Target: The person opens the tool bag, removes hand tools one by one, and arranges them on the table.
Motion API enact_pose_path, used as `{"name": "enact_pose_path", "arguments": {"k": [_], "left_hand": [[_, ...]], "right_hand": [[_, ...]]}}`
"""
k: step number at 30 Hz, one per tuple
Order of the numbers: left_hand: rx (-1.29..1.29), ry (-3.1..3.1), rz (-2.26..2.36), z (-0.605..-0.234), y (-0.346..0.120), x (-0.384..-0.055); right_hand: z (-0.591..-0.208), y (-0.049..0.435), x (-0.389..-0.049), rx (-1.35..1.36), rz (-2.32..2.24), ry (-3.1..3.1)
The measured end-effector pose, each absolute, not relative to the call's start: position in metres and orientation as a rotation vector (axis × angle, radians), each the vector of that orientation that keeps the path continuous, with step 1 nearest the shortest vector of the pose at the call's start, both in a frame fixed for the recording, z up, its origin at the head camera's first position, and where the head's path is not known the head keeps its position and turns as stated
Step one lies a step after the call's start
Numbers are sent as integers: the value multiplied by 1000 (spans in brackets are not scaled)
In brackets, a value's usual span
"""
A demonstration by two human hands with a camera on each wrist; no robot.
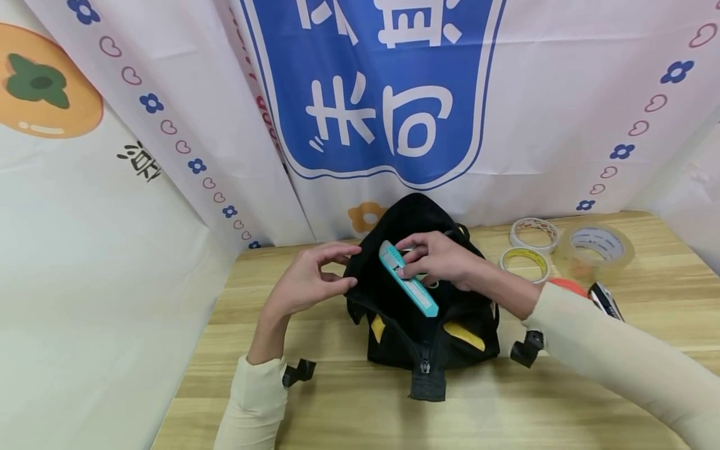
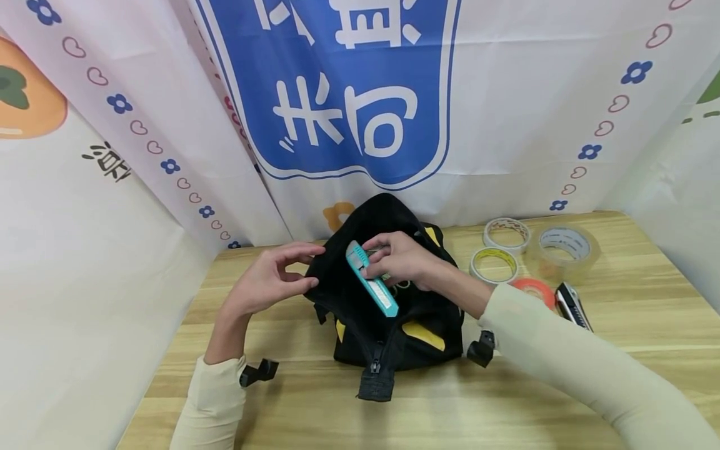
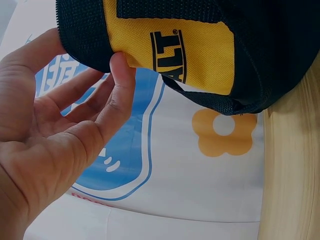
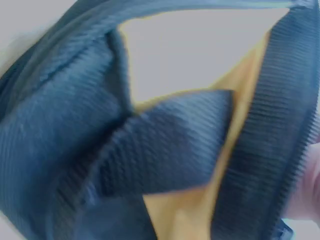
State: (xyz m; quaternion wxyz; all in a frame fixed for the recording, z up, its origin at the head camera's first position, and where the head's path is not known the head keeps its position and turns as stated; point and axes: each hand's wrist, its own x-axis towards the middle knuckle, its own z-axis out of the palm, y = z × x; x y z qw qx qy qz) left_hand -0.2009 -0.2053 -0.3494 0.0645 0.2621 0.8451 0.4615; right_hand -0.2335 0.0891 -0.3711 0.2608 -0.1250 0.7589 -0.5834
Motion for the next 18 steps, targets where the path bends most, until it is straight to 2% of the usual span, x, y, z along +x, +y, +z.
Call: {"name": "enact_pose_path", "arguments": {"k": [18], "left_hand": [[789,2551,1400,-351,-206,-203]], "right_hand": [[-334,156,-208,-302,-1581,2242]]}}
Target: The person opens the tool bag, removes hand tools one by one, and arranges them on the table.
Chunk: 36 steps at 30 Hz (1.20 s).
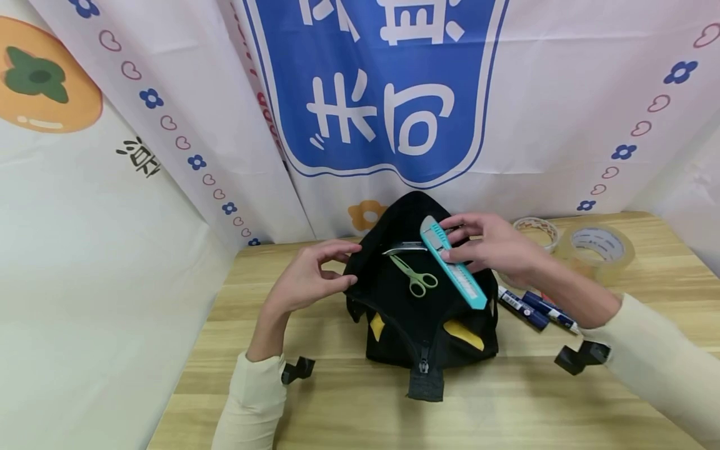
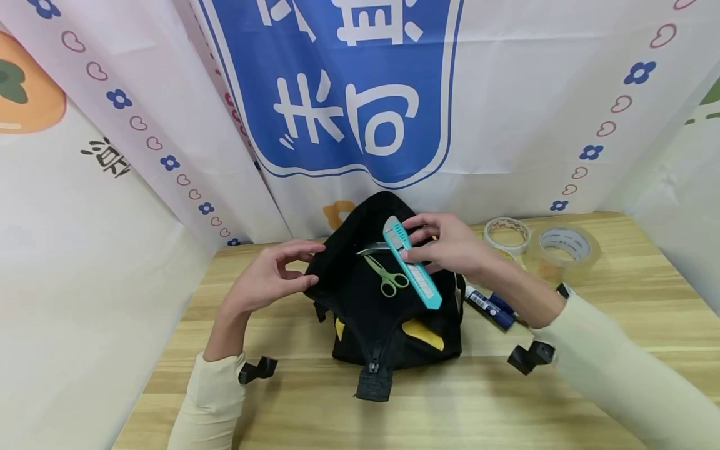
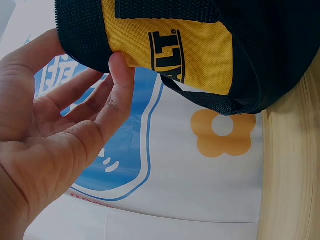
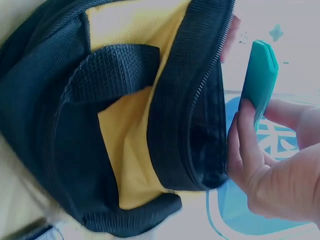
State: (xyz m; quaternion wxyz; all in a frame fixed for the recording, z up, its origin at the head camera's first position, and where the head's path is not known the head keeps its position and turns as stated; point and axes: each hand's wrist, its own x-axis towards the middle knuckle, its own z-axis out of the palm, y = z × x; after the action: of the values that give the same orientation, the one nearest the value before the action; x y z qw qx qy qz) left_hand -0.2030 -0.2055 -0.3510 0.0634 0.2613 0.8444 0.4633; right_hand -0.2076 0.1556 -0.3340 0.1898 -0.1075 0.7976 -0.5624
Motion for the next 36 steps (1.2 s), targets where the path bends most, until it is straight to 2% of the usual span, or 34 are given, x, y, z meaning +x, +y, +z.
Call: {"name": "enact_pose_path", "arguments": {"k": [15,36], "left_hand": [[798,2547,1398,-348,-205,-206],[797,2556,1392,-348,-204,-207]], "right_hand": [[-343,238,-186,-256,-1433,2445],[-387,341,-169,-108,-1304,2574]]}}
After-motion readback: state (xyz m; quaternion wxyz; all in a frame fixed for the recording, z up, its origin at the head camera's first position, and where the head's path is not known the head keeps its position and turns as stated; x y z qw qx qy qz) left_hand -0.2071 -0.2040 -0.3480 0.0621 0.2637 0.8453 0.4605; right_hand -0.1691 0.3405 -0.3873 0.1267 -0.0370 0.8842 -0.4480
